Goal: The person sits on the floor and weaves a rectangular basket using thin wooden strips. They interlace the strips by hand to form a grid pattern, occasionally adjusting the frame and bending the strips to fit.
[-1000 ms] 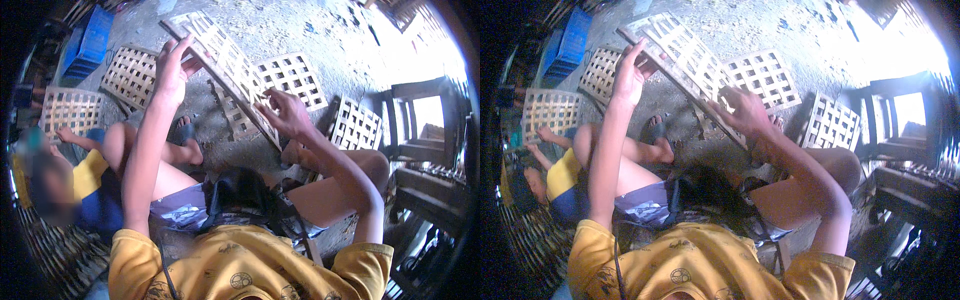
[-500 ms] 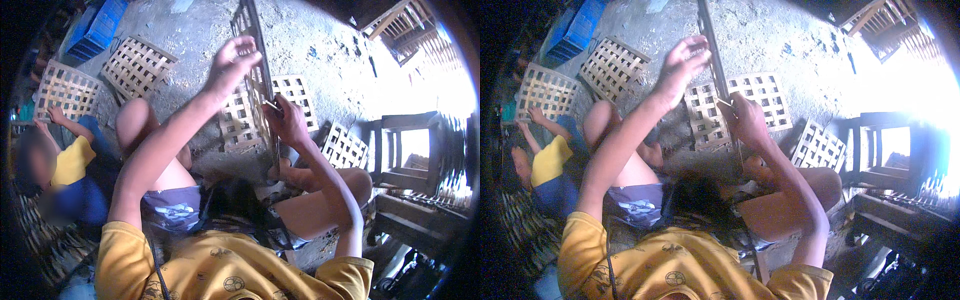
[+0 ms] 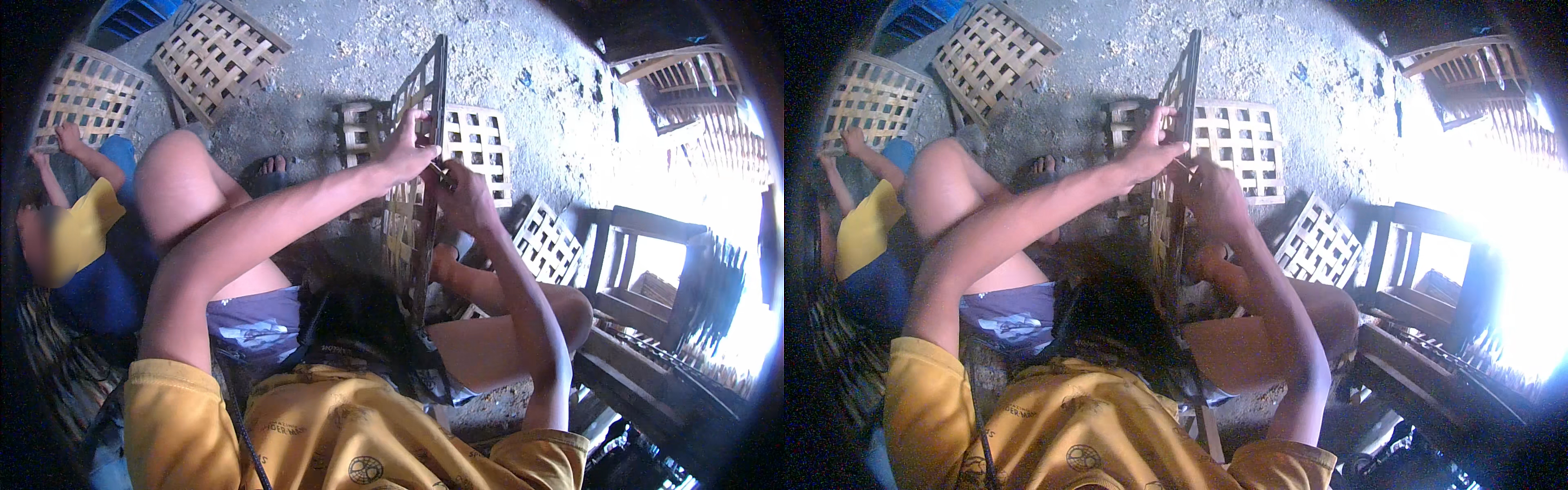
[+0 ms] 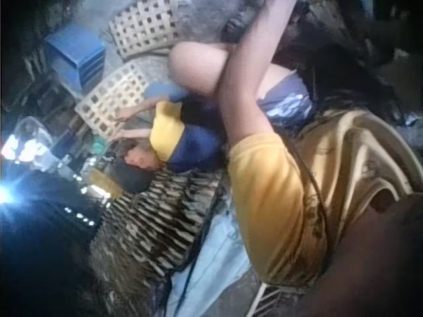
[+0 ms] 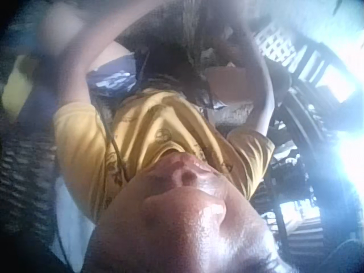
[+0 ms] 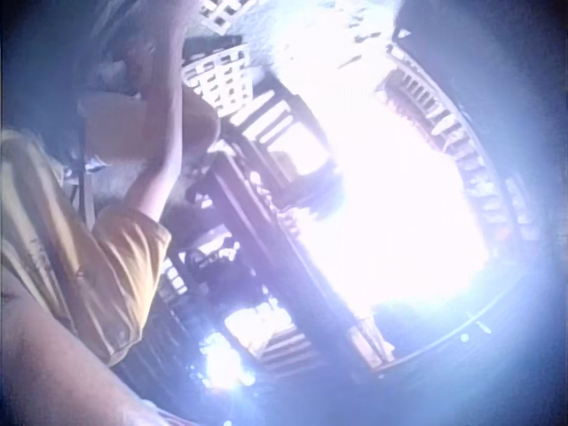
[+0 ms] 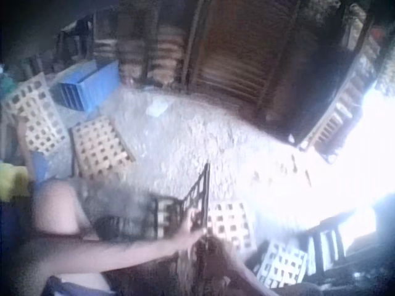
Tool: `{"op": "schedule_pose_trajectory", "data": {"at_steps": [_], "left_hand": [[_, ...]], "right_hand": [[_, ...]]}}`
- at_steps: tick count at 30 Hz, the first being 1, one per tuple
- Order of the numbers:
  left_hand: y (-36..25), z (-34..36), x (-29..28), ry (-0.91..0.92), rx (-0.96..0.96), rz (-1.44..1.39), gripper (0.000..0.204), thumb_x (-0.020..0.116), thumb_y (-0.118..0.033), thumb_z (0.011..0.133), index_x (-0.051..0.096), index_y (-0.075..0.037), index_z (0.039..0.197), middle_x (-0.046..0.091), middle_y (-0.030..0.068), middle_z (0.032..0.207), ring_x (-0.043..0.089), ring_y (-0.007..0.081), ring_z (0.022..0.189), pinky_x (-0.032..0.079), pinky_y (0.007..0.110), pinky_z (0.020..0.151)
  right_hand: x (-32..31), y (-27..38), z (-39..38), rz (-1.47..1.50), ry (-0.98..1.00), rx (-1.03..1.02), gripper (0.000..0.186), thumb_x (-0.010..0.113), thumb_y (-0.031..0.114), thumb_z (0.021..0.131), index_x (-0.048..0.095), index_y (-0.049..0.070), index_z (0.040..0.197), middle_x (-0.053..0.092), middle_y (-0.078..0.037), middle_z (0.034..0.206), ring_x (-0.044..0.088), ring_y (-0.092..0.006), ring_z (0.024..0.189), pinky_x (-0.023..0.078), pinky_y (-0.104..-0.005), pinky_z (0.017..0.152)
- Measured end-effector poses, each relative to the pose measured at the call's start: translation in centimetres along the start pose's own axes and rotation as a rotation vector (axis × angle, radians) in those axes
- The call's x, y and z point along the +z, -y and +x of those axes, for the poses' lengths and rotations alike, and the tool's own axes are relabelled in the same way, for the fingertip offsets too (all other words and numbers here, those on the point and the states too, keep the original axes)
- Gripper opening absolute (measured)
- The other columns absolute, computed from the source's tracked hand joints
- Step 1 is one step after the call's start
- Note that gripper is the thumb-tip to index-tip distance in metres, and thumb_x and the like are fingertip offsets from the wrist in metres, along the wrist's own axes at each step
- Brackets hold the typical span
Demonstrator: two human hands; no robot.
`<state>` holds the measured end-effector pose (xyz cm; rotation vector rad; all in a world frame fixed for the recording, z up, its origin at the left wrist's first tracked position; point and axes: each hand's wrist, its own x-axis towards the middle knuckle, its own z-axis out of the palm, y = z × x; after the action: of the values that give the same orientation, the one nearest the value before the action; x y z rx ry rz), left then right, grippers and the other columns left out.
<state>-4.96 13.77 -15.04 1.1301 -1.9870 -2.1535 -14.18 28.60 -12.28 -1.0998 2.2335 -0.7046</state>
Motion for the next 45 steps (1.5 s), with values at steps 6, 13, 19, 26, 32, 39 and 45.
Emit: {"op": "schedule_pose_trajectory", "data": {"at_steps": [6, 13, 19, 26, 32, 39, 45], "left_hand": [[1.1, 2.1, -0.5, 0.043, -0.017, -0.038, 0.072, 0.065, -0.017, 0.099, 0.024, -0.014, 0.159, 0.068, 0.0116, 0.120, 0.065, 0.0189, 0.110, 0.050, 0.043, 0.101], [2.5, 2.7, -2.5, 0.161, -0.117, -0.337, 0.058, 0.067, -0.015, 0.100, 0.037, -0.017, 0.149, 0.061, 0.0087, 0.118, 0.064, 0.0232, 0.112, 0.065, 0.042, 0.085], [2.0, 2.2, -1.7, 0.112, -0.029, -0.016, 0.072, 0.070, -0.031, 0.100, 0.031, -0.012, 0.157, 0.054, 0.0177, 0.144, 0.062, 0.0256, 0.123, 0.054, 0.043, 0.106], [1.9, 2.1, -0.7, 0.118, 0.035, 0.074, 0.066, 0.065, -0.031, 0.102, 0.033, -0.007, 0.155, 0.066, 0.0158, 0.134, 0.071, 0.0213, 0.109, 0.055, 0.040, 0.102], [2.6, 3.1, -0.1, 0.082, 0.040, 0.070, 0.072, 0.068, -0.027, 0.099, 0.027, -0.013, 0.156, 0.062, 0.0168, 0.128, 0.066, 0.0260, 0.110, 0.064, 0.041, 0.081], [2.4, 3.4, 0.3, 0.116, 0.069, 0.077, 0.080, 0.067, -0.032, 0.097, 0.023, -0.010, 0.159, 0.058, 0.0222, 0.133, 0.063, 0.0308, 0.115, 0.062, 0.041, 0.084], [2.7, 2.4, -0.7, 0.085, 0.075, 0.094, 0.080, 0.064, -0.037, 0.099, 0.024, -0.003, 0.159, 0.054, 0.0282, 0.142, 0.061, 0.0335, 0.125, 0.057, 0.041, 0.095]], "right_hand": [[-3.1, 1.4, 2.8, 0.033, 0.023, 0.007, 0.049, 0.077, 0.028, 0.086, 0.054, 0.001, 0.120, 0.067, -0.015, 0.078, 0.064, -0.0205, 0.071, 0.050, -0.0408, 0.068], [-5.4, 0.2, 6.6, -0.110, -0.036, -0.181, 0.008, 0.067, 0.008, 0.086, 0.064, 0.001, 0.091, 0.065, -0.009, 0.075, 0.061, -0.0159, 0.068, 0.052, -0.0351, 0.067], [-6.8, -0.6, 7.6, -0.090, -0.203, -0.317, 0.008, 0.064, 0.002, 0.092, 0.069, 0.002, 0.098, 0.077, -0.018, 0.090, 0.077, -0.0253, 0.089, 0.059, -0.0374, 0.072], [-6.6, 0.1, 6.9, -0.145, -0.225, -0.235, 0.025, 0.065, 0.004, 0.092, 0.070, 0.008, 0.116, 0.078, -0.014, 0.101, 0.078, -0.0268, 0.087, 0.061, -0.0376, 0.076], [-7.3, 1.4, 6.1, -0.179, -0.239, -0.263, 0.028, 0.060, 0.005, 0.094, 0.073, 0.008, 0.119, 0.075, -0.019, 0.088, 0.075, -0.0315, 0.077, 0.057, -0.0436, 0.068], [-7.9, 2.5, 6.3, -0.277, -0.211, -0.178, 0.029, 0.063, 0.015, 0.099, 0.071, 0.011, 0.127, 0.077, -0.017, 0.100, 0.074, -0.0322, 0.075, 0.059, -0.0415, 0.071], [-5.2, 2.3, 7.2, -0.302, -0.340, -0.242, 0.025, 0.063, 0.019, 0.098, 0.075, 0.007, 0.116, 0.076, -0.019, 0.088, 0.073, -0.0345, 0.074, 0.059, -0.0442, 0.075]]}}
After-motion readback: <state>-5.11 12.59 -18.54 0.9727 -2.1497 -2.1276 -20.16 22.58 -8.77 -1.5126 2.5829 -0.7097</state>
